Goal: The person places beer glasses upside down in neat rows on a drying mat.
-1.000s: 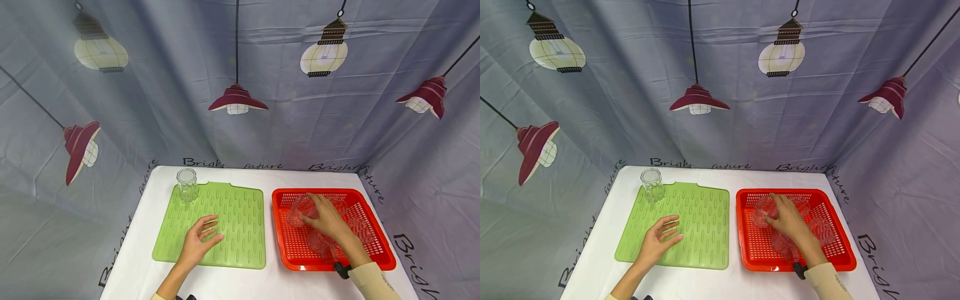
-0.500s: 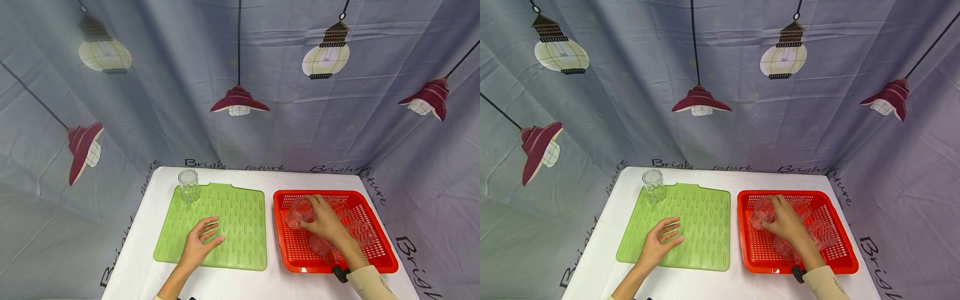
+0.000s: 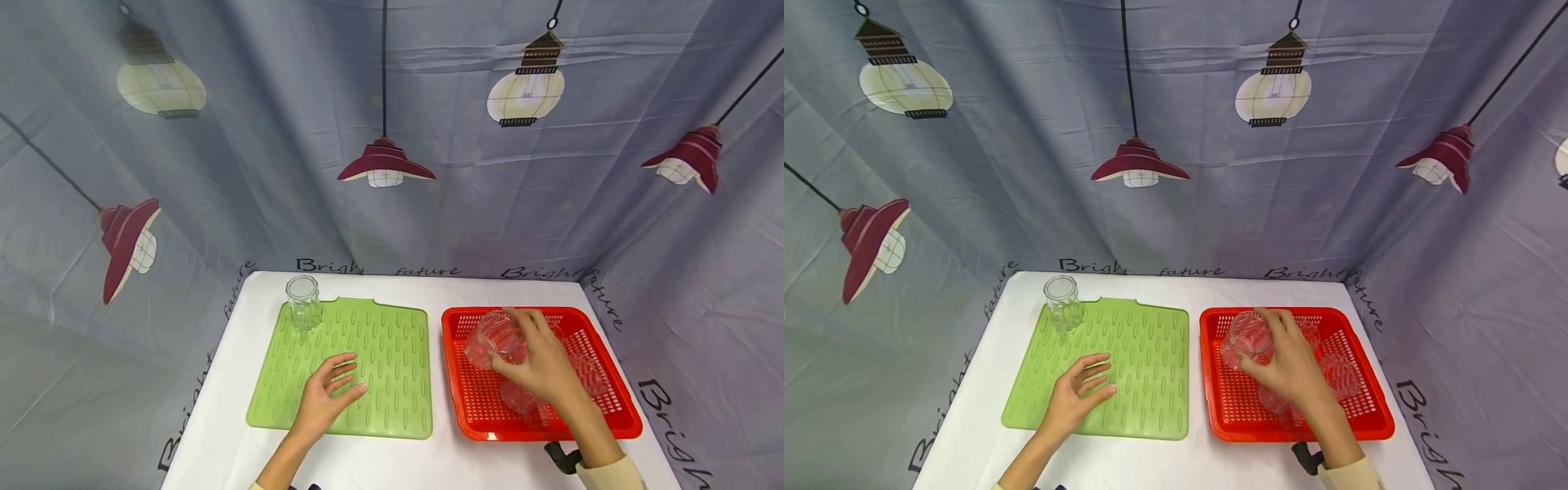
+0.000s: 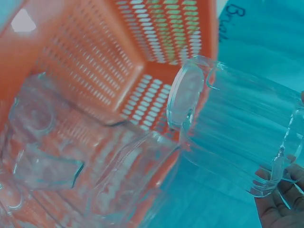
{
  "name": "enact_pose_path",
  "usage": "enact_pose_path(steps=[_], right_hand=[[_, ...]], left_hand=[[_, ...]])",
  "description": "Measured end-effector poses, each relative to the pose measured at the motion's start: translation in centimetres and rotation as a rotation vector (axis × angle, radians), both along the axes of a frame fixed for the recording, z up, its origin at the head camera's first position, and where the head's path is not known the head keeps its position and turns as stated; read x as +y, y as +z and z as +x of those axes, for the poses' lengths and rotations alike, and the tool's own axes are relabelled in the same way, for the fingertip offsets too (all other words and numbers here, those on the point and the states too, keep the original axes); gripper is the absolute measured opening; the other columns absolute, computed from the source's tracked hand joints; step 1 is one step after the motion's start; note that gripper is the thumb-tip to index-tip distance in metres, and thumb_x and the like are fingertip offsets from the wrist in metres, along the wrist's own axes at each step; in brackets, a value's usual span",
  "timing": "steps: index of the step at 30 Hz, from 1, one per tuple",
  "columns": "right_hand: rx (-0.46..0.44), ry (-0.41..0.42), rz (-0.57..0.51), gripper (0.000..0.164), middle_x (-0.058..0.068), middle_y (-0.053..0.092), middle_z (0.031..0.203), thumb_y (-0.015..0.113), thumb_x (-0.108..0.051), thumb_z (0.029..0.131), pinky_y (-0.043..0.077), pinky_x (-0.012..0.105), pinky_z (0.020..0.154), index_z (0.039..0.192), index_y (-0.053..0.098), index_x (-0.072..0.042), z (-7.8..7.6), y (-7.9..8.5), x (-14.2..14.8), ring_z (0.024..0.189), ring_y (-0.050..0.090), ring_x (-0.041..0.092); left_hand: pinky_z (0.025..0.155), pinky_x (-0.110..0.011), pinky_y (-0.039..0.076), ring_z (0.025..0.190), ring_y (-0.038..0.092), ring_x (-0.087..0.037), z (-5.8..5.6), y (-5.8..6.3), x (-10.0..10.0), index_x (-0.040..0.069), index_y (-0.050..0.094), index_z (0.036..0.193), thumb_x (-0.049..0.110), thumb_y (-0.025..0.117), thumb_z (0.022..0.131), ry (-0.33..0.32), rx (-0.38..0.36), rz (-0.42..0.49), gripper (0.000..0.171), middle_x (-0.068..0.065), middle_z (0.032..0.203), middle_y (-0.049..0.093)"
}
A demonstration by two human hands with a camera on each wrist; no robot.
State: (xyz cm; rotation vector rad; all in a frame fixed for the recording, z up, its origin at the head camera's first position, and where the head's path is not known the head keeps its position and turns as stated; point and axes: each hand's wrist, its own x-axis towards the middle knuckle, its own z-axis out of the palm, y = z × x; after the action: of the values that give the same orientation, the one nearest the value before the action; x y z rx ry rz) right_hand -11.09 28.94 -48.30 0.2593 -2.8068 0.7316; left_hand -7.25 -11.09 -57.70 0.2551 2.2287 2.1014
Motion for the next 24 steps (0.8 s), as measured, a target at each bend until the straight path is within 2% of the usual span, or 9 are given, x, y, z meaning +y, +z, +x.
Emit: enact_pose_path(steps=[7,11,14,18,24], right_hand=[[0.034,0.087,-0.050,0.088,-0.005,0.050,0.126,0.090,-0.033,0.065,0.057,0.034,0.076,0.141,0.048,-0.026,2.0,1.7,-2.2,0.108,0.055,0.013],[0.019,0.174,-0.082,0.088,-0.006,0.051,0.127,0.090,-0.032,0.065,0.060,0.034,0.079,0.142,0.047,-0.029,2.9,2.3,-3.7,0.110,0.055,0.011],[0.014,0.237,-0.105,0.089,-0.006,0.052,0.127,0.090,-0.030,0.064,0.060,0.036,0.085,0.142,0.047,-0.030,3.5,2.5,-4.9,0.112,0.056,0.009],[0.011,0.322,-0.130,0.090,-0.007,0.051,0.129,0.089,-0.027,0.063,0.060,0.032,0.083,0.142,0.046,-0.031,4.0,2.5,-6.4,0.111,0.056,0.007],[0.000,0.422,-0.146,0.089,-0.009,0.050,0.131,0.088,-0.030,0.064,0.060,0.028,0.080,0.143,0.045,-0.031,4.6,2.5,-8.4,0.107,0.059,0.007]], left_hand=[[0.105,-0.037,0.055,0.129,0.057,-0.031,0.0,0.3,0.7,0.018,0.051,0.140,0.025,0.079,0.084,-0.029,0.029,-0.007,0.063,-0.007,0.142,0.054],[0.105,-0.032,0.054,0.130,0.056,-0.033,0.0,0.5,1.5,0.018,0.050,0.140,0.022,0.080,0.083,-0.060,0.035,0.016,0.065,-0.007,0.142,0.054],[0.106,-0.035,0.053,0.130,0.055,-0.034,0.2,0.7,2.3,0.017,0.049,0.141,0.020,0.082,0.081,-0.097,0.050,0.042,0.068,-0.006,0.144,0.052],[0.109,-0.044,0.050,0.132,0.052,-0.029,0.5,0.8,3.8,0.016,0.047,0.142,0.018,0.083,0.079,-0.163,0.088,0.061,0.073,-0.006,0.145,0.050],[0.113,-0.043,0.048,0.136,0.047,-0.029,1.1,0.6,5.6,0.019,0.044,0.145,0.021,0.087,0.074,-0.264,0.095,0.038,0.082,-0.001,0.148,0.047]])
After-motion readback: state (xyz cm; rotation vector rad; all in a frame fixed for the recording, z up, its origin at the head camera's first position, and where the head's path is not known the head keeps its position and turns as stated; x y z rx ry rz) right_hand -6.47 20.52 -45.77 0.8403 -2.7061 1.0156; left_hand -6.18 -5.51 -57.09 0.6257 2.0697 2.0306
